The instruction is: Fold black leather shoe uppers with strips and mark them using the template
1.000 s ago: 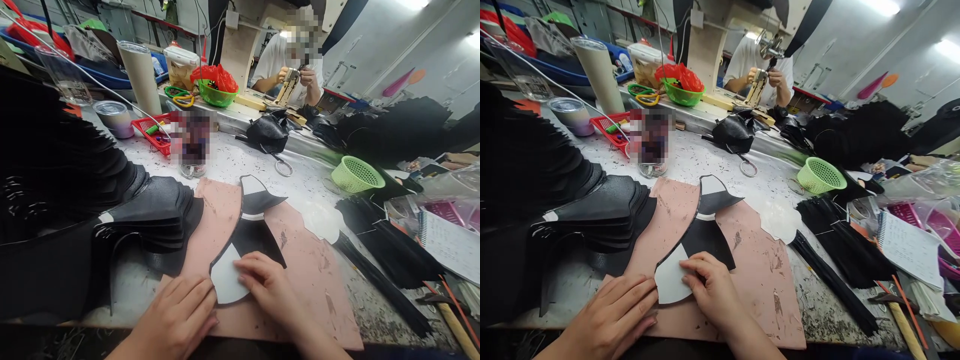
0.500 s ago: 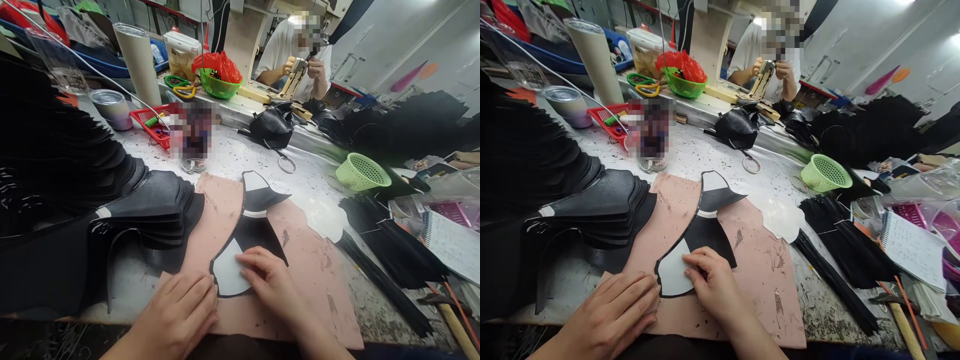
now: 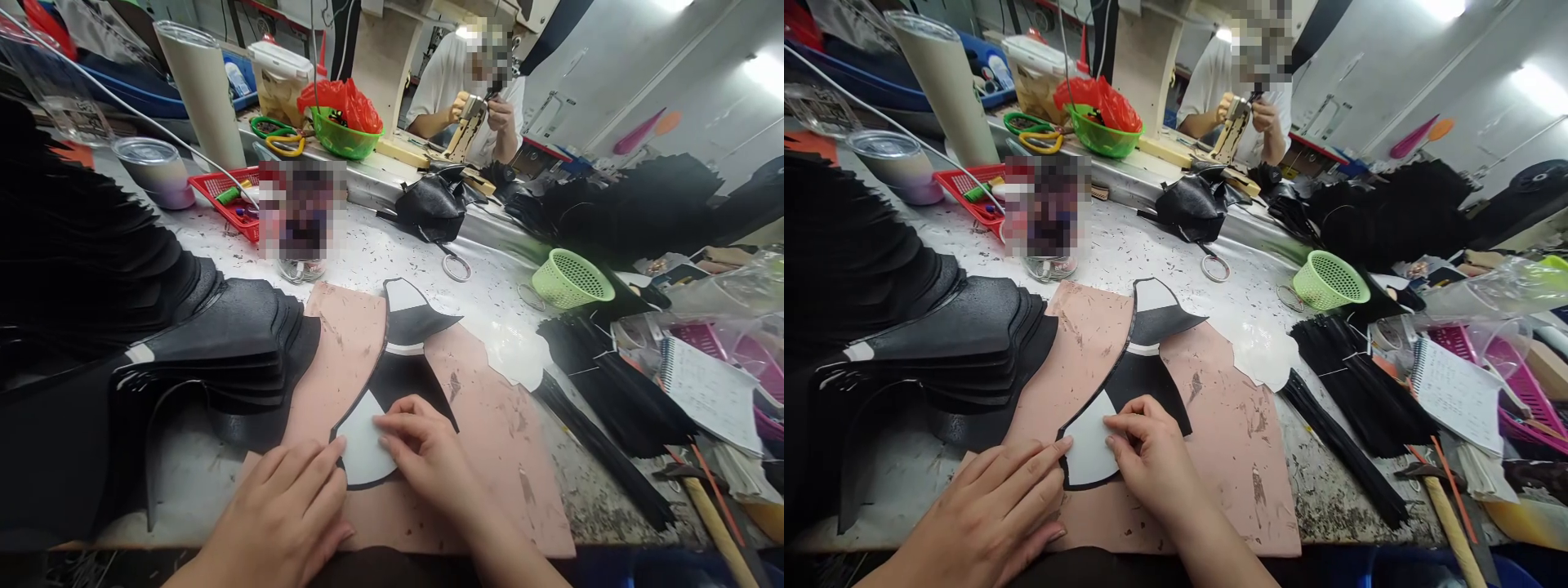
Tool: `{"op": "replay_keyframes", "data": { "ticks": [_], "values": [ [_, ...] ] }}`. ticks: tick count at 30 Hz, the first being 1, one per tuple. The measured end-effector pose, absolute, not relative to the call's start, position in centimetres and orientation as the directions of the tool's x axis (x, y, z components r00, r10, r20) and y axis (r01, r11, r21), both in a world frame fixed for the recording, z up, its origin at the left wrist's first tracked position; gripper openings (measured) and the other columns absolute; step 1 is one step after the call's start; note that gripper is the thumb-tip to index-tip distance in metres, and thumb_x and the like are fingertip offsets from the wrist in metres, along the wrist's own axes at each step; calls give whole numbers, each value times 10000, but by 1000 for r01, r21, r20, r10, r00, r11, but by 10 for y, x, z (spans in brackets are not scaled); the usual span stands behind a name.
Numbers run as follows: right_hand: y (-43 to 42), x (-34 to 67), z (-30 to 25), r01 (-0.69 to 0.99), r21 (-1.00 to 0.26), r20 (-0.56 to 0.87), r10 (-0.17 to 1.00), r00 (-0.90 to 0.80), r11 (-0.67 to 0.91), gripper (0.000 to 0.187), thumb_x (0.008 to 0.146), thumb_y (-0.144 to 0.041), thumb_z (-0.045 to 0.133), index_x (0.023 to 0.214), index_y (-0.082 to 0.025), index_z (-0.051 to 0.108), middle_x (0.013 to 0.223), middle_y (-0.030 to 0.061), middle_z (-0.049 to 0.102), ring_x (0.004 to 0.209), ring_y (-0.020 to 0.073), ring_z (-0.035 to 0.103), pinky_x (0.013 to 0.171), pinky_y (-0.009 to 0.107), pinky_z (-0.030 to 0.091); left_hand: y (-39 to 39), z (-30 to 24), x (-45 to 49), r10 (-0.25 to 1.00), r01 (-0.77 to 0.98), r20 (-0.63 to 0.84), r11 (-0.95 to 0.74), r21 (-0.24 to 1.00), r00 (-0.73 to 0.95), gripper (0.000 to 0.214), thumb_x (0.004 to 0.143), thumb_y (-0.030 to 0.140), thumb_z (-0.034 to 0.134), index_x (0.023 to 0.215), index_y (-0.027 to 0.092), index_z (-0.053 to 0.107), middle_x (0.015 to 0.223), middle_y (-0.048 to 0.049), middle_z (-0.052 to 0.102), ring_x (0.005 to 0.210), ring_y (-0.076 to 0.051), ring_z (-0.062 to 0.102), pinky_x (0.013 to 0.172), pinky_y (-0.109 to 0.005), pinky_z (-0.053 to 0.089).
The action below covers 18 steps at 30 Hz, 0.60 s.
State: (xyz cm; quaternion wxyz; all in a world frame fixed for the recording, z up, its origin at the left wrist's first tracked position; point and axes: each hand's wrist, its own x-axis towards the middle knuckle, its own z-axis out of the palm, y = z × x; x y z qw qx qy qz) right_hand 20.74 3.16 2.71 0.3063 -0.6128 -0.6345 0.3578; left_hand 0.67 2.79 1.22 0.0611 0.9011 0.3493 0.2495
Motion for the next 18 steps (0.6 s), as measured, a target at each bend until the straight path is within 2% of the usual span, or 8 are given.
{"op": "replay_keyframes", "data": {
  "ticks": [6, 10, 13, 15, 17, 18],
  "values": [
    [28, 204, 27, 672, -738, 24, 998, -65, 62, 237, 780, -131, 527, 943, -173, 693, 840, 54, 562, 673, 133, 562, 583, 244, 495, 32, 16, 14, 631, 622, 418, -762, 179, 653, 304, 914, 270, 328, 1028, 176, 594, 928, -19, 683, 810, -211, 532, 737, -353, 344],
    [27, 203, 24, 870, -455, 193, 975, -110, 189, 230, 813, -153, 526, 974, -224, 674, 873, 71, 552, 720, 177, 522, 607, 299, 472, 43, 24, 26, 574, 576, 340, -810, 106, 745, 222, 863, 160, 399, 857, 165, 621, 809, -39, 657, 740, -207, 561, 676, -340, 372],
    [28, 208, 22, 912, -307, 270, 944, -192, 273, 229, 826, -201, 555, 1033, -239, 647, 886, 78, 548, 773, 196, 503, 675, 326, 467, 54, 26, 35, 541, 545, 315, -834, 82, 780, 244, 787, 50, 403, 768, 179, 609, 795, -55, 656, 702, -207, 582, 640, -334, 395],
    [27, 215, 20, 891, -272, 307, 910, -278, 363, 258, 837, -231, 556, 1087, -236, 617, 932, 77, 561, 799, 184, 507, 723, 313, 463, 61, 20, 36, 504, 521, 363, -852, 59, 784, 242, 770, 63, 411, 803, 191, 614, 850, -72, 665, 721, -222, 591, 653, -348, 409],
    [26, 230, 17, 859, -220, 376, 853, -363, 463, 249, 839, -291, 561, 1079, -256, 618, 998, 62, 574, 842, 173, 516, 766, 300, 449, 69, 4, 34, 447, 467, 428, -882, 63, 786, 187, 790, 154, 452, 850, 223, 616, 911, -73, 664, 747, -237, 591, 675, -368, 414],
    [25, 240, 15, 846, -183, 412, 820, -397, 501, 219, 835, -339, 564, 1032, -273, 636, 1030, 48, 578, 873, 171, 520, 784, 302, 440, 74, -7, 32, 486, 500, 469, -860, 104, 737, 164, 793, 190, 472, 851, 236, 618, 914, -79, 660, 782, -260, 589, 698, -391, 412]
  ]
}}
